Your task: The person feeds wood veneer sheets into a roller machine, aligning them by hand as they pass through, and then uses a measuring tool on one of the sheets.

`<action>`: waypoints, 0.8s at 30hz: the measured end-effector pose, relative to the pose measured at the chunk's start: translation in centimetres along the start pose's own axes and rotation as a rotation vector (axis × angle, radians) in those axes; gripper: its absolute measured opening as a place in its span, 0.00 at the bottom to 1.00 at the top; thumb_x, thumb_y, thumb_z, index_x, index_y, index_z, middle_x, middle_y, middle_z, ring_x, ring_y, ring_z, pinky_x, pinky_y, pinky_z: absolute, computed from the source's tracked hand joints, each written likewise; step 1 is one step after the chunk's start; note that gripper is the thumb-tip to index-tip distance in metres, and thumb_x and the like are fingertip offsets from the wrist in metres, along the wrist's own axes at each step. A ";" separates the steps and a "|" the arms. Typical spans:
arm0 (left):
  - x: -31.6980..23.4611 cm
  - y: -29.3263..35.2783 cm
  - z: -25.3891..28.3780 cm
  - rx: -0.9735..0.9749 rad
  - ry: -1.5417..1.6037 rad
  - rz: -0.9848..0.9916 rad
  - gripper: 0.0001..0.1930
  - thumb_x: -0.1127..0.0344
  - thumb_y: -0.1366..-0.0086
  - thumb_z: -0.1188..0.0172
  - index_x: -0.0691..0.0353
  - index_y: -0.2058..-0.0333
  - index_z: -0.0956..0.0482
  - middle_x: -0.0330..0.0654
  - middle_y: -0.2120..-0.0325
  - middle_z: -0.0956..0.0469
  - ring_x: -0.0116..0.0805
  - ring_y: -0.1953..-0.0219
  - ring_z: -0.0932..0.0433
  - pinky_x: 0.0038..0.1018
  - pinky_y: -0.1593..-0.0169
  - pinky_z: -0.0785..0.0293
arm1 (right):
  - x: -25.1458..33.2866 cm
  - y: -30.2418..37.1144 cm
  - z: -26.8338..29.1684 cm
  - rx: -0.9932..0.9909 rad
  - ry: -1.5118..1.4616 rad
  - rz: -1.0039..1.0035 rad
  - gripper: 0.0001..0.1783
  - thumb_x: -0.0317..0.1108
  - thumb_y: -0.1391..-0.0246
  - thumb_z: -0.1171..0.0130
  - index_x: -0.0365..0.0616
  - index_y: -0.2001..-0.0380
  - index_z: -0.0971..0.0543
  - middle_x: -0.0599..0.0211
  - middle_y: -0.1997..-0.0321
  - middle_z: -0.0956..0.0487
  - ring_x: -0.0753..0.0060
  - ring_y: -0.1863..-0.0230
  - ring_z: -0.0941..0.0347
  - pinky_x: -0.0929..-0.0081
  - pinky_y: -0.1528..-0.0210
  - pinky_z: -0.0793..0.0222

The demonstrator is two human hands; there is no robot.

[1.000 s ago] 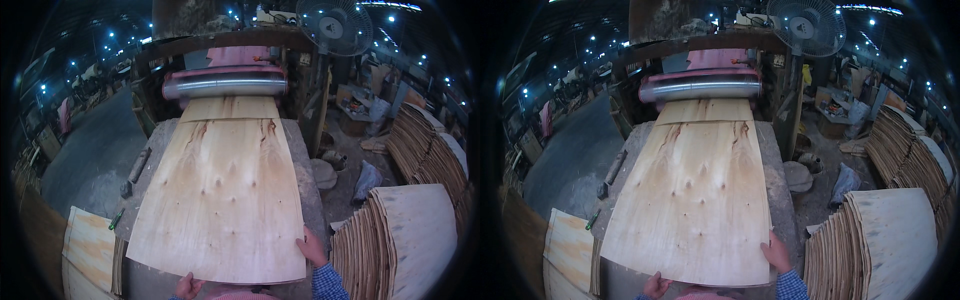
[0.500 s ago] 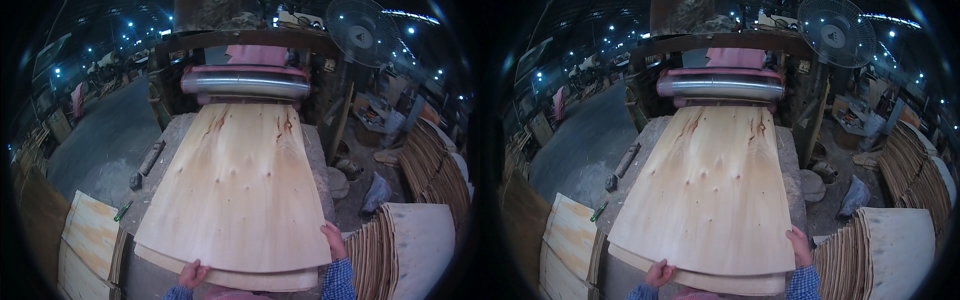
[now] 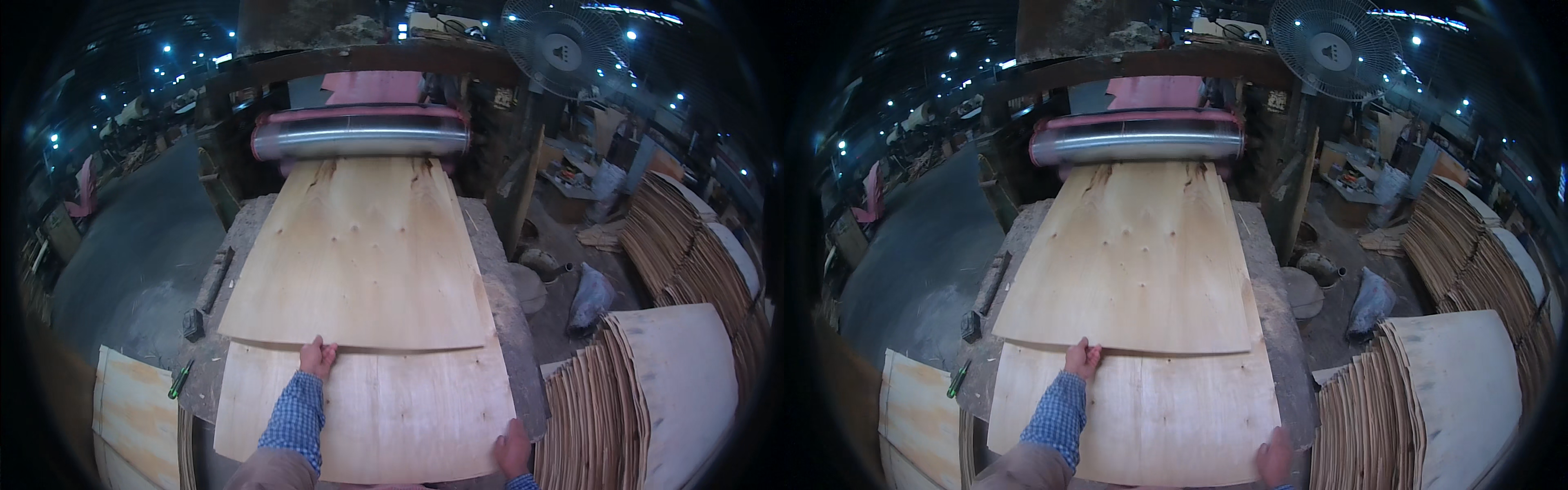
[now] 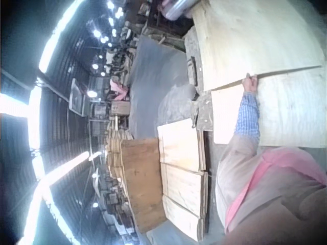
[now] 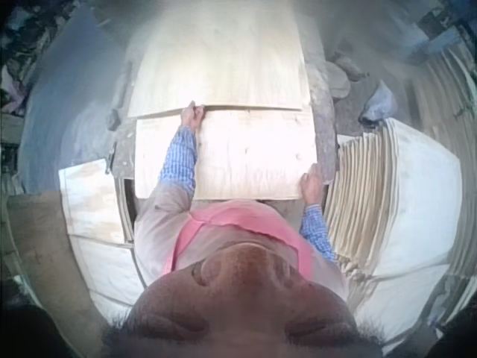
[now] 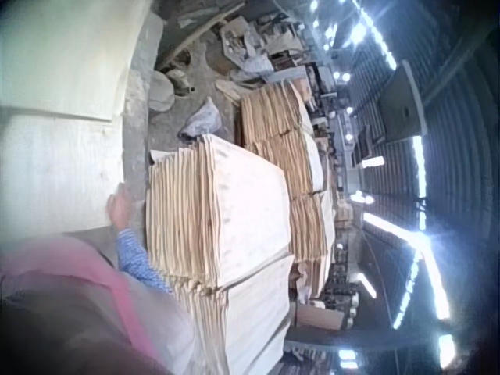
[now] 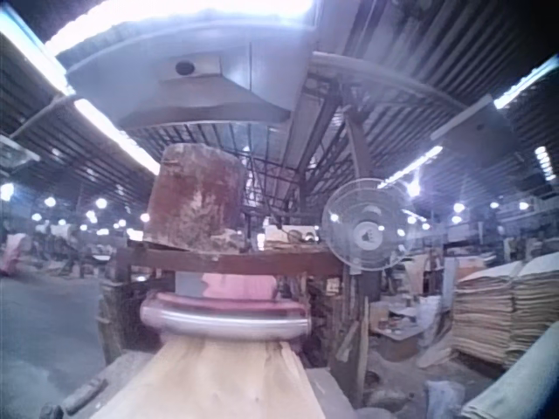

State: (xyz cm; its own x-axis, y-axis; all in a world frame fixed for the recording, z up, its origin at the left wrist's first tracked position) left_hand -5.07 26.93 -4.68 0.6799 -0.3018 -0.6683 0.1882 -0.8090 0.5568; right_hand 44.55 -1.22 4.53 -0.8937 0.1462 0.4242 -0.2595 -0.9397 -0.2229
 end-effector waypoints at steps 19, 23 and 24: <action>16.1 29.7 19.5 0.392 0.208 0.587 0.22 0.51 0.31 0.48 0.64 0.50 0.28 0.55 0.53 0.23 0.48 0.53 0.21 0.40 0.52 0.21 | 9.8 -9.2 5.0 0.750 -0.958 0.041 0.20 0.31 0.45 0.44 0.33 0.49 0.26 0.62 0.54 0.21 0.77 0.57 0.25 0.77 0.54 0.29; 13.8 36.0 15.7 0.308 0.293 0.475 0.29 0.46 0.32 0.49 0.70 0.49 0.28 0.57 0.55 0.22 0.46 0.51 0.22 0.43 0.47 0.24 | 13.1 -11.0 11.4 0.737 -1.490 -0.187 0.21 0.29 0.45 0.48 0.31 0.48 0.27 0.59 0.53 0.21 0.70 0.54 0.23 0.74 0.51 0.28; 10.8 35.9 12.9 0.286 0.429 0.310 0.26 0.49 0.31 0.50 0.66 0.46 0.30 0.55 0.51 0.24 0.46 0.48 0.24 0.43 0.46 0.25 | 11.7 -10.9 11.7 0.692 -1.526 -0.223 0.21 0.29 0.45 0.49 0.31 0.47 0.28 0.58 0.53 0.21 0.69 0.54 0.23 0.73 0.51 0.28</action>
State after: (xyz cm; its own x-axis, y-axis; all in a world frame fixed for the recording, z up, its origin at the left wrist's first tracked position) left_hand -0.12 -11.91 1.72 0.9090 -0.3632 -0.2044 -0.2224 -0.8375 0.4991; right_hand 41.16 7.11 22.19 0.3862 0.2632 0.8841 0.2444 -0.9534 0.1771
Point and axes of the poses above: each hand's wrist, its own y-axis away from the middle knuckle, its own z-axis out of the back of the hand, x = y × z, the point moved 7 cm from there along -y, towards the middle knuckle
